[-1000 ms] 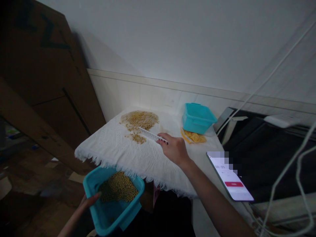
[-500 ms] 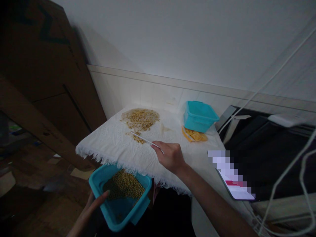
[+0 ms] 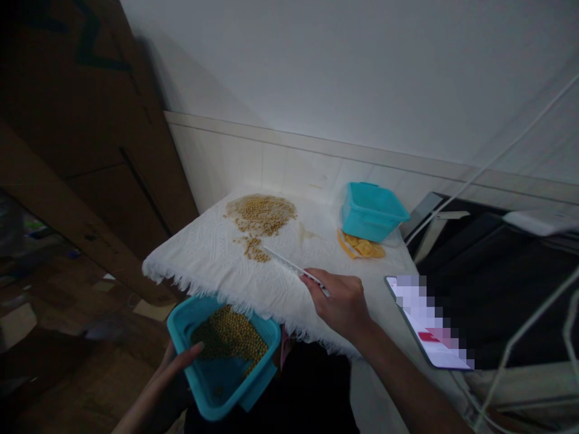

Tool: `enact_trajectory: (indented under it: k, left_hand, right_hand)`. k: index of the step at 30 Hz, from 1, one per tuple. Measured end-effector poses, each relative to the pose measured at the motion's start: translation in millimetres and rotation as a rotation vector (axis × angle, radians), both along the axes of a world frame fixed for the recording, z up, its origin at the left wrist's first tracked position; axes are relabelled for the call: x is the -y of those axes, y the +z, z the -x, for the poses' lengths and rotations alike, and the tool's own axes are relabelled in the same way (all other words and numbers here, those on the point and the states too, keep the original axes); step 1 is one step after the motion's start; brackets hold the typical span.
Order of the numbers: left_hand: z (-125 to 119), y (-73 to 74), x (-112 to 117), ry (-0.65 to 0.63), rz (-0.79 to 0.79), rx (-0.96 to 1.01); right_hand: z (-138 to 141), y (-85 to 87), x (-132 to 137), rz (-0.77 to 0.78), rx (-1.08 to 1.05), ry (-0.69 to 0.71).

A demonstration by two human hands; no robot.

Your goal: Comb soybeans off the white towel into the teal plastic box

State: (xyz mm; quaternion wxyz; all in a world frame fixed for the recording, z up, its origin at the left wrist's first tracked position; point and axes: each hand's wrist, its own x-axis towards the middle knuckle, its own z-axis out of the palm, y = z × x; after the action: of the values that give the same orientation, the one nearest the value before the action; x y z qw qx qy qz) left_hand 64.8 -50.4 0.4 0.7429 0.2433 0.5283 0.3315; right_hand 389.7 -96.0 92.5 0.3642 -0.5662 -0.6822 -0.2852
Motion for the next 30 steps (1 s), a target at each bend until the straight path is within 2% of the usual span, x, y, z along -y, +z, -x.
enact_trajectory:
  k: [8, 13, 21, 30]
  left_hand:
    - [-6.9, 12.9, 1.2, 0.043, -0.003, -0.11]
    - [-7.4, 22.8, 2.6, 0.042, 0.031, -0.089]
    - [-4.6, 24.8, 1.1, 0.016, -0.007, -0.009]
    - [-0.3, 27.6, -3.5, 0.033, -0.004, -0.017]
  right_hand:
    - [3.7, 4.2, -5.3, 0.011, -0.03, 0.033]
    - [5.3, 5.0, -2.2, 0.015, -0.026, 0.043]
    - [7.8, 5.4, -7.2, 0.021, -0.039, 0.081]
    - [11.7, 7.8, -7.8, 0.049, -0.059, 0.146]
